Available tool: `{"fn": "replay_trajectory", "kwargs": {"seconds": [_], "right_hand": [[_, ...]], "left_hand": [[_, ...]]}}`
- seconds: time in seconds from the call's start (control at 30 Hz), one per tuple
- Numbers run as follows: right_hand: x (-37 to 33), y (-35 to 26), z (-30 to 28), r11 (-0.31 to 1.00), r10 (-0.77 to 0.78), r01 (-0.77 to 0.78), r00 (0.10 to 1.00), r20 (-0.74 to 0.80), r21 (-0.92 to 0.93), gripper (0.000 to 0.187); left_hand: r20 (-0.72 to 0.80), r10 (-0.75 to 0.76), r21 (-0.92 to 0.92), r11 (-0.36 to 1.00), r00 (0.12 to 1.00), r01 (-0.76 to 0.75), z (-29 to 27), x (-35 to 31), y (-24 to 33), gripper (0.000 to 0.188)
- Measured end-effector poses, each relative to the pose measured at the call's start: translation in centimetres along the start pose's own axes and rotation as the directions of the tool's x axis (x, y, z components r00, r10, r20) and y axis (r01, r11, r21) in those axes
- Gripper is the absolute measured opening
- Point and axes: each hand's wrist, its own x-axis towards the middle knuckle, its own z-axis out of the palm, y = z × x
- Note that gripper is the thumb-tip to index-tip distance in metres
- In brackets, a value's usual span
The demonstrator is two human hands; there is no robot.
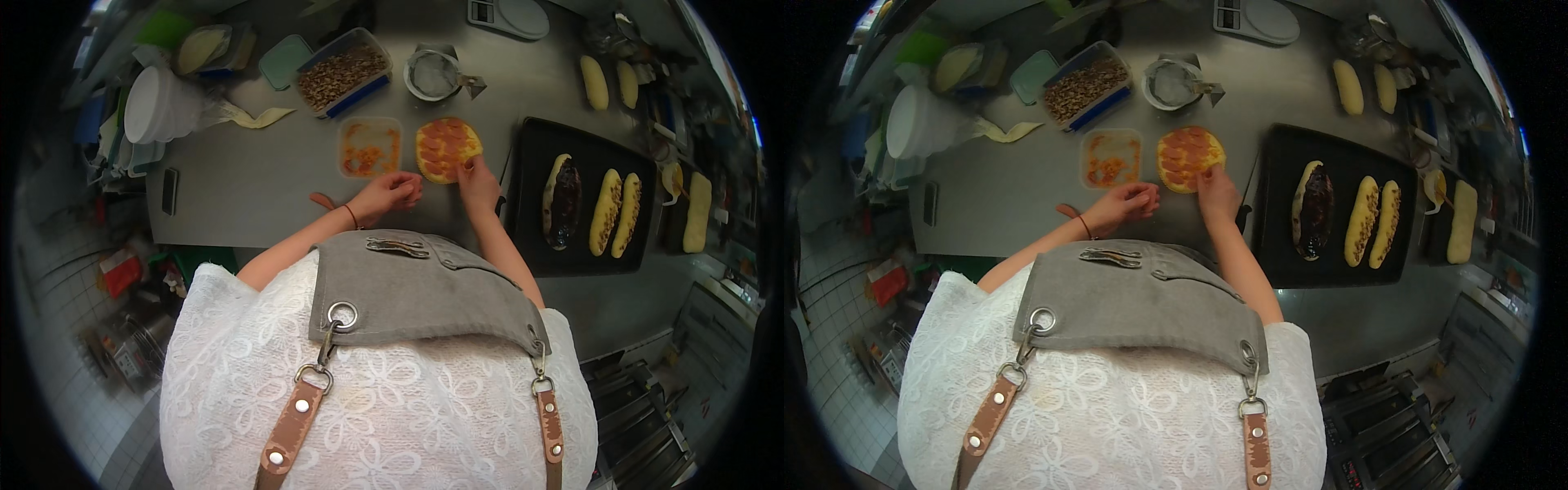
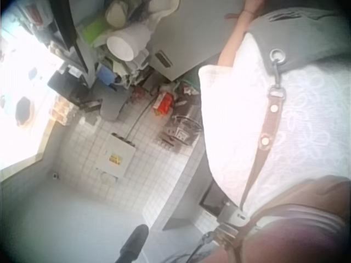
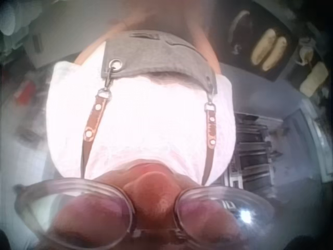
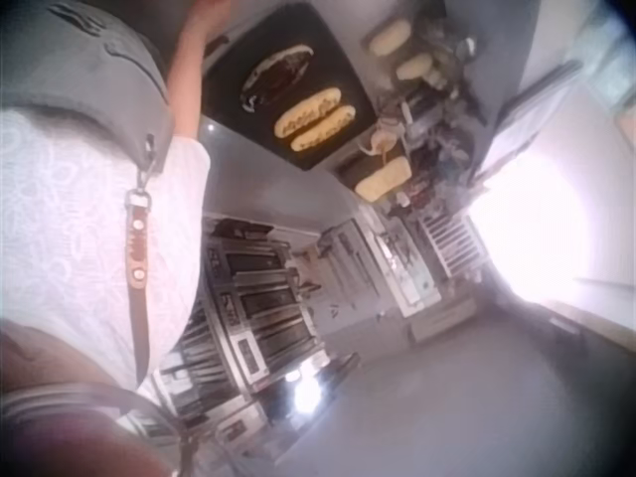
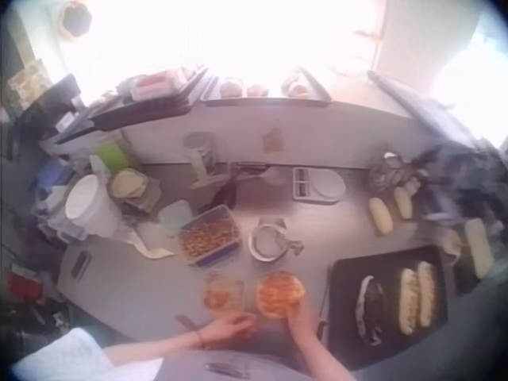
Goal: The person assembles a small pizza by spreading sauce, placing ham slices, and adding corn and cheese. They use a knife to cut the ham and a piping bag to apply sauce, then retrieve cheese from a refrigerator and sprinkle it over the toppings.
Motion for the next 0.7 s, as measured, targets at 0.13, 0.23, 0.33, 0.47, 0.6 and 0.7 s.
{"fn": "replay_trajectory", "kwargs": {"seconds": [0.13, 0.23, 0.33, 0.47, 0.6, 0.7], "right_hand": [[-2.7, -2.8, -4.5, 0.954, -0.279, 0.287, 0.955, 0.097, -0.086, 0.021], [-3.7, -4.0, -5.4, 0.940, -0.310, 0.271, 0.932, 0.188, 0.207, 0.023], [-3.9, -2.8, -2.9, 0.857, -0.256, 0.045, 0.901, 0.349, 0.513, 0.024], [-4.6, -2.0, -2.3, 0.788, -0.164, -0.171, 0.868, 0.469, 0.592, 0.022], [-4.6, -1.8, -3.2, 0.655, -0.099, -0.382, 0.812, 0.576, 0.652, 0.020], [-3.4, 0.5, -2.7, 0.651, -0.040, -0.355, 0.867, 0.497, 0.671, 0.019]], "left_hand": [[0.031, 0.042, -0.020, 0.999, 0.999, -0.041, 0.2, 0.0, 0.1, 0.041], [0.068, 0.053, 0.061, 0.997, 0.996, -0.057, 0.3, 0.4, -0.1, 0.042], [0.128, 0.041, 0.285, 0.955, 0.991, -0.076, 1.0, 0.6, 0.5, 0.041], [0.069, 0.023, 0.383, 0.922, 0.997, -0.047, 0.7, 0.8, -0.2, 0.038], [0.057, -0.015, 0.345, 0.939, 0.998, -0.005, 0.7, 0.9, -0.1, 0.036], [0.041, -0.011, 0.337, 0.941, 0.999, -0.003, 1.2, 1.0, 0.2, 0.037]]}}
